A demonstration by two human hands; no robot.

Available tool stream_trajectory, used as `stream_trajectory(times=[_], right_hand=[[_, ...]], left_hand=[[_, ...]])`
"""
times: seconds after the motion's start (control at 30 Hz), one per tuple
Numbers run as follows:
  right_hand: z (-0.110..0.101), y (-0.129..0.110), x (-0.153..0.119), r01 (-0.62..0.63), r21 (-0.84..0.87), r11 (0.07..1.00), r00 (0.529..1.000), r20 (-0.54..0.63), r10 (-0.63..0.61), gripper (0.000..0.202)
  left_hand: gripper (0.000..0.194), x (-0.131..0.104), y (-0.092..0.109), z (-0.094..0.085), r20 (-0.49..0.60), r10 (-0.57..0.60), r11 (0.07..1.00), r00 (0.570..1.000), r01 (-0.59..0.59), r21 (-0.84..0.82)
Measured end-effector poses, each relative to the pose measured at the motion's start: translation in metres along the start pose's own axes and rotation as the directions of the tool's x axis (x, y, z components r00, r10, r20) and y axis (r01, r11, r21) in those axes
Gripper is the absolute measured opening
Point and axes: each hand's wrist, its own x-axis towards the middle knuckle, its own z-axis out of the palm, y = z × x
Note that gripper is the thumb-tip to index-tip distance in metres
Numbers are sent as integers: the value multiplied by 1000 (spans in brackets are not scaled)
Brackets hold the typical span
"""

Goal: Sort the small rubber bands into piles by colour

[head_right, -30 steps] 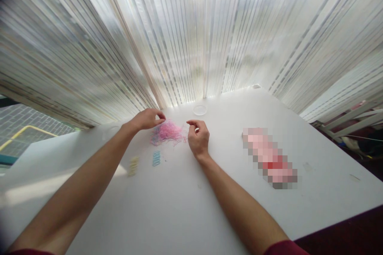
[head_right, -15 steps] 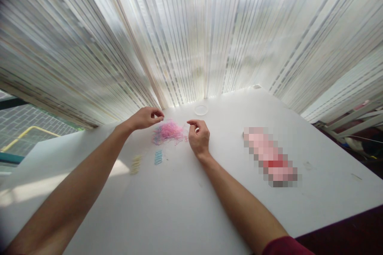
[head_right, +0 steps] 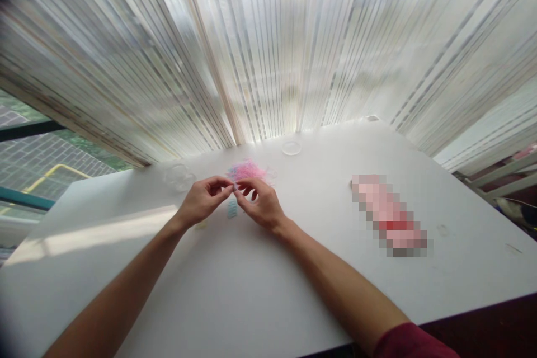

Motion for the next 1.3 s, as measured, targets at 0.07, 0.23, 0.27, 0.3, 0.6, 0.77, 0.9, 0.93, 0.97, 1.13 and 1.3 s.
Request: stream_trajectory(times=[0.07,0.23,0.27,0.3,0.6,0.77,0.9,0.93,0.97,1.13,1.3], right_hand=[[3,-1,-3,-10,27,1000,999,35,10,18],[5,-3,-4,-49,47,998,995,88,45,15],[4,-3,-4,-53,44,998,994,95,49,14],[4,-4,-4,-55,39,998,993,103,50,13],[4,-5,-7,15,-17,1000,979,202,-11,7],[4,-4,-9,94,-34,995,969,232,-83,7],[4,-5,-9,118,-55,991,963,249,-101,6],[4,-5,-9,118,-60,991,963,253,-99,6],[4,-6,-9,117,-67,991,962,255,-96,6],[3,-5,-9,85,-106,991,964,259,-55,6],[-1,-1,-9,121,-169,978,947,316,-63,5]], left_hand=[[31,-10,-3,1,-8,-11,1000,1000,11,-8],[31,-28,-3,1,-62,-44,999,997,44,5],[31,-31,-2,2,-75,-54,999,996,54,1],[31,-34,-3,4,-88,-66,998,994,65,-7],[33,-49,-10,9,-108,-148,985,983,136,-111],[36,-52,-12,11,-106,-177,973,978,158,-168],[33,-53,-15,12,-131,-174,977,976,154,-150],[32,-54,-17,13,-142,-176,978,974,156,-139],[32,-54,-18,13,-156,-181,978,971,161,-131],[31,-54,-24,8,-263,-221,974,939,199,-108],[33,-51,-29,-6,-352,-253,966,901,216,-142]])
